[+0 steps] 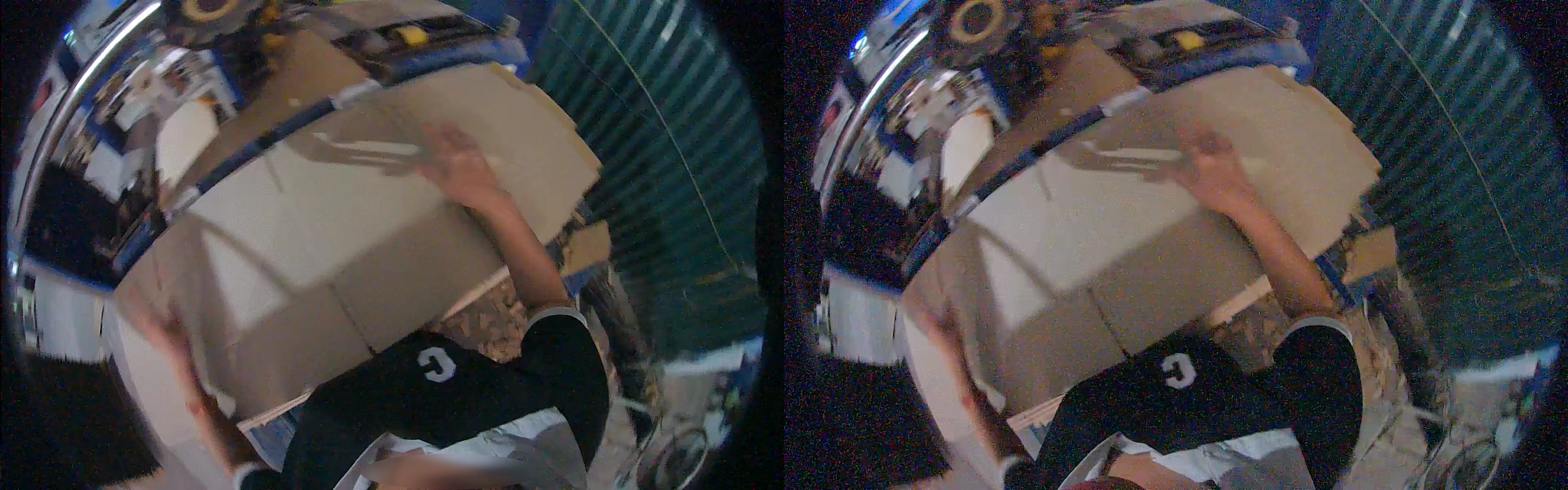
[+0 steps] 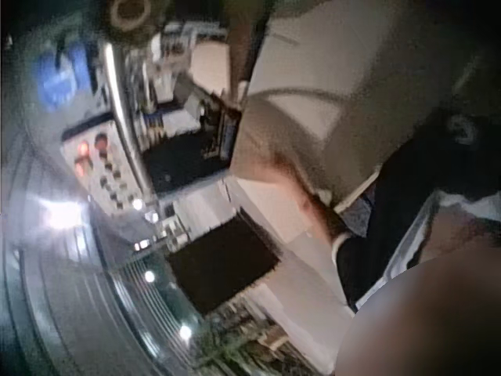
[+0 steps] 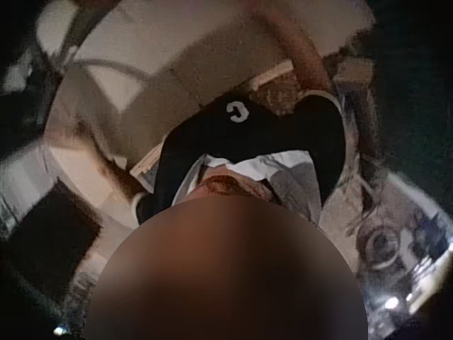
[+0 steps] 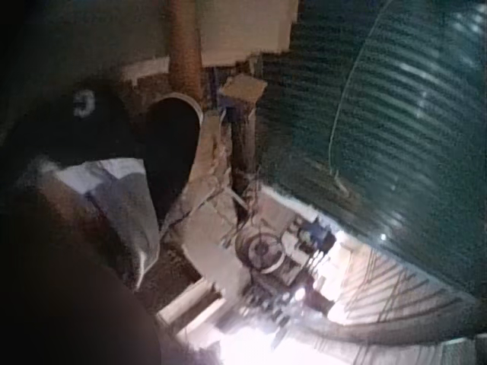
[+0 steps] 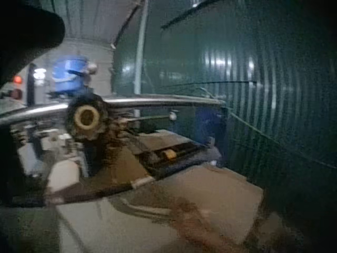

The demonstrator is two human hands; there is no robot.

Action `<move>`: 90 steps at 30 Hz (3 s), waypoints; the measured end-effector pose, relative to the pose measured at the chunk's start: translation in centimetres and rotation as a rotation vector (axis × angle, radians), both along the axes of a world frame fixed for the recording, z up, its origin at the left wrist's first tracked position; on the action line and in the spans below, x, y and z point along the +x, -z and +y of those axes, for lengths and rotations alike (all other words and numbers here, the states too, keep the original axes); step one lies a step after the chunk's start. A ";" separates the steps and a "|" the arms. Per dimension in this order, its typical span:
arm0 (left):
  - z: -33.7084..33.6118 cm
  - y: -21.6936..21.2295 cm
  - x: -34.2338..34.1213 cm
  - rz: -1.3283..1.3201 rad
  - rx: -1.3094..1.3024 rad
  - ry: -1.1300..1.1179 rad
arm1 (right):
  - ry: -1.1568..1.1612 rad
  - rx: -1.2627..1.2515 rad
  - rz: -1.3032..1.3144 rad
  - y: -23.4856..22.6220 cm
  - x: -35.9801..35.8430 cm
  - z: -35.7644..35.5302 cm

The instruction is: The person repeatedly picks up flat cardboard sheets from a pile and places them onto a growing stack on a workbench. The hands lift each sheet and align it with the stack, repeating the motion throughout the clip.

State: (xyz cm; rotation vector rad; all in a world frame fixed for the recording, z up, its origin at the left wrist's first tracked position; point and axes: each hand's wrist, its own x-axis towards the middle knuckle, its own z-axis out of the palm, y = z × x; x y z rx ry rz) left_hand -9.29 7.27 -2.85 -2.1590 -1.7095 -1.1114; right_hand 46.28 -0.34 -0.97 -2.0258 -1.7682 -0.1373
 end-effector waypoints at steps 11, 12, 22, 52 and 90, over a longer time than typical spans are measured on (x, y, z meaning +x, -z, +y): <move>-15.0 14.1 -17.4 -0.244 -0.102 -1.084 | 0.834 0.050 0.006 7.4 9.2 -12.8; -14.8 13.9 -16.5 -0.263 -0.104 -1.104 | 0.794 0.091 -0.019 7.3 9.5 -12.1; -16.1 4.6 -15.7 -0.914 0.315 -0.919 | 0.471 1.193 1.212 4.2 10.6 -10.3; -15.5 -1.3 6.6 0.387 -0.391 0.256 | -0.798 -0.062 -0.273 2.5 -4.7 -10.8; -10.0 -1.1 6.2 0.318 -0.530 0.439 | -0.446 -0.188 -0.139 -0.4 -0.8 -6.8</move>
